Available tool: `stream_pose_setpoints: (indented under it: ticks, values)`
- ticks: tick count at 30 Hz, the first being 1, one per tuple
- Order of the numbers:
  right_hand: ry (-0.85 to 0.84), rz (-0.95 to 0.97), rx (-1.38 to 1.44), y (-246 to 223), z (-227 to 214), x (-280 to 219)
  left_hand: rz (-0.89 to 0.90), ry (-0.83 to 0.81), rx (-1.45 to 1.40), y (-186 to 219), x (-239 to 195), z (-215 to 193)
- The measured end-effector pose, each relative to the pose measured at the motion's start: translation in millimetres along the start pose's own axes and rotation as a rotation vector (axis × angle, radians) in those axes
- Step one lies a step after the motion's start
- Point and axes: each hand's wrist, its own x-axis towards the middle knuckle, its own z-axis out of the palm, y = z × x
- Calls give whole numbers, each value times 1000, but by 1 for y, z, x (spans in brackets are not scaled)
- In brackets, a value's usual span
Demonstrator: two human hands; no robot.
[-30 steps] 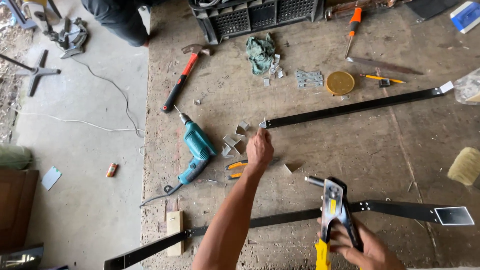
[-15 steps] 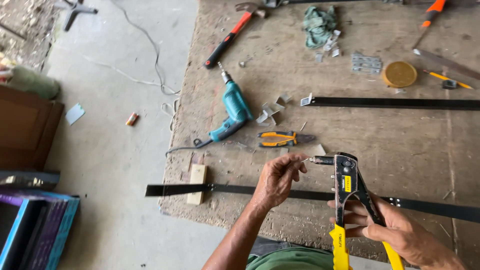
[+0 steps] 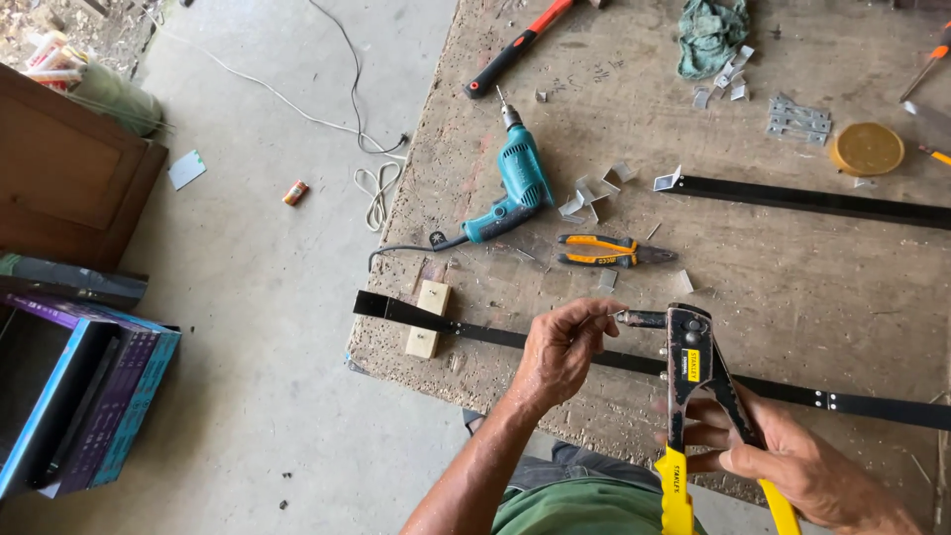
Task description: Assembling a metal frame by drilling holes and joining square tubing with a hand riveter.
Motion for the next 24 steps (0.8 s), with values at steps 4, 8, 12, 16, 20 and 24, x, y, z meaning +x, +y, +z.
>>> stream_pose_setpoints:
  ticks: [4,8,12,16,20,24]
  values:
    - [-90,-103,5,19,-17,11,-27,-5,-77,1,-4,-4]
    - [-225,-201,41,26,-23,14,-31,27,-51,0,-6,-4]
    - [-61,-107,91,26,-20,11,11,25,30,4,-6,-5]
    - [-107,-117,38,22,-21,10,30,30,46,5,-5,-4]
    - [-184,-149,16,27,-30,16,142,6,153,13,-2,-9]
    - [-135,-133,41,28,-33,18,281,-4,272,23,2,-11]
